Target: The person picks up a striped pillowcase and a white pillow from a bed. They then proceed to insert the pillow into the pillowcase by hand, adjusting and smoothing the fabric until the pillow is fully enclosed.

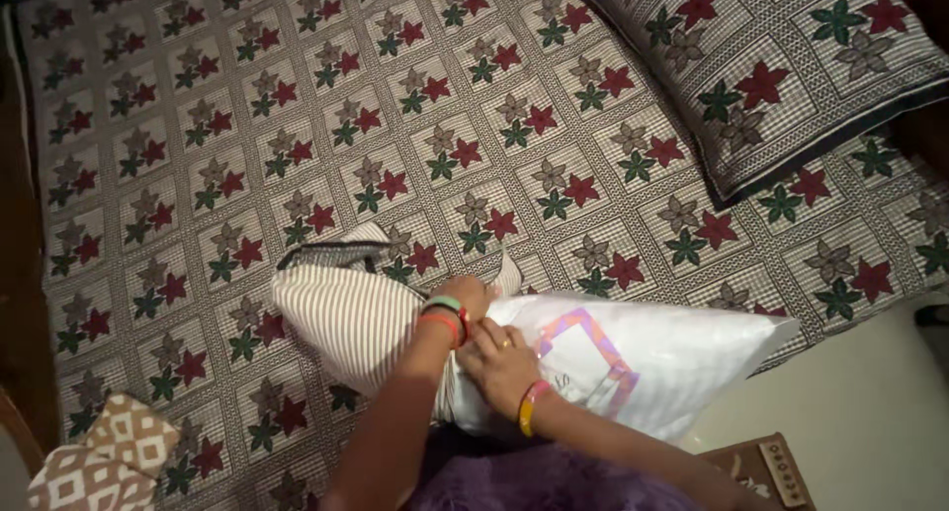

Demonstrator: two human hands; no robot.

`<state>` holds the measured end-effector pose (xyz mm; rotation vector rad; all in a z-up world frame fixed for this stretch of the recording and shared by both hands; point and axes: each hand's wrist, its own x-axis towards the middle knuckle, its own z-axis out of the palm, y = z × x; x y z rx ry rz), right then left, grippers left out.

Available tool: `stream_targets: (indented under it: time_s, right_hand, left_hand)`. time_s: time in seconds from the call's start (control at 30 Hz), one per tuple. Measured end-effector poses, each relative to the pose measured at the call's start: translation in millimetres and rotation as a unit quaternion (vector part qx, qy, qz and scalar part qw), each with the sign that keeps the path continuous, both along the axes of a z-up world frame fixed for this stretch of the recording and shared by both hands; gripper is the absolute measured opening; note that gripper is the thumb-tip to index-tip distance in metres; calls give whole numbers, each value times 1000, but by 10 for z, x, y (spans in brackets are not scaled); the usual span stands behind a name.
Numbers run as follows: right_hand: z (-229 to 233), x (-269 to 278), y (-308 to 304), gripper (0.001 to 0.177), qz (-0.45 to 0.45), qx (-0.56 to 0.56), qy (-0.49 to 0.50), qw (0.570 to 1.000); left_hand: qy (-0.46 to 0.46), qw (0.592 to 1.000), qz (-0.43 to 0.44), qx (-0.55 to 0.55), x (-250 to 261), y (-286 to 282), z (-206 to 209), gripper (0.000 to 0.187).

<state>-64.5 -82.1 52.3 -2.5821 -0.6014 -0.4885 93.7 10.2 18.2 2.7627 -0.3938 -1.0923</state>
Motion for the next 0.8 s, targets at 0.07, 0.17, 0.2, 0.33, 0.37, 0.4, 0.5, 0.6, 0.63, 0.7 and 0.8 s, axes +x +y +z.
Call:
stream_targets:
  time_s: [0.07,0.17,0.2,0.33,0.37,0.4,0.5,0.6,0.63,0.7,0.8]
  right_hand:
    - [127,86,-56,43,-57,15,-6,998]
    - [205,257,-156,57,-103,12,78,992]
    - [179,294,-213,49,-90,-11,138,986]
    - [-1,502,-302,41,-125,118,181,968]
    - [-52,602,-335,41,-119,159,184,963]
    - [-115,678,-354,42,-105,180,202,957]
    - [-355,860,-400,42,-58,185,268,944]
    - [-654,949,-467,43,-29,149,306,940]
    - [-754,957,-488,43,-30,140,314,938]
    - [-941,1031,-536,44,-34,122,328,936]
    - [-1212,1039,-592,45,-37,86,356,930]
  left_hand:
    - [-37,997,-4,-60,110,-39,48,69]
    - [-136,980,21,-146,145,-234,334,63]
    - [-143,975,12,-170,115,-341,445,62]
    - [-145,956,-44,-250,40,-722,706,57]
    - [-142,952,-63,-263,46,-763,688,55]
    - [-142,952,-58,-265,47,-802,631,54]
    - [-125,956,-23,-265,113,-829,410,50]
    - [-79,963,20,-256,202,-817,252,49]
    - [-76,963,13,-259,230,-845,214,49]
    - [-80,962,-14,-261,270,-949,160,46]
    - [-75,963,-59,-253,237,-1234,106,43]
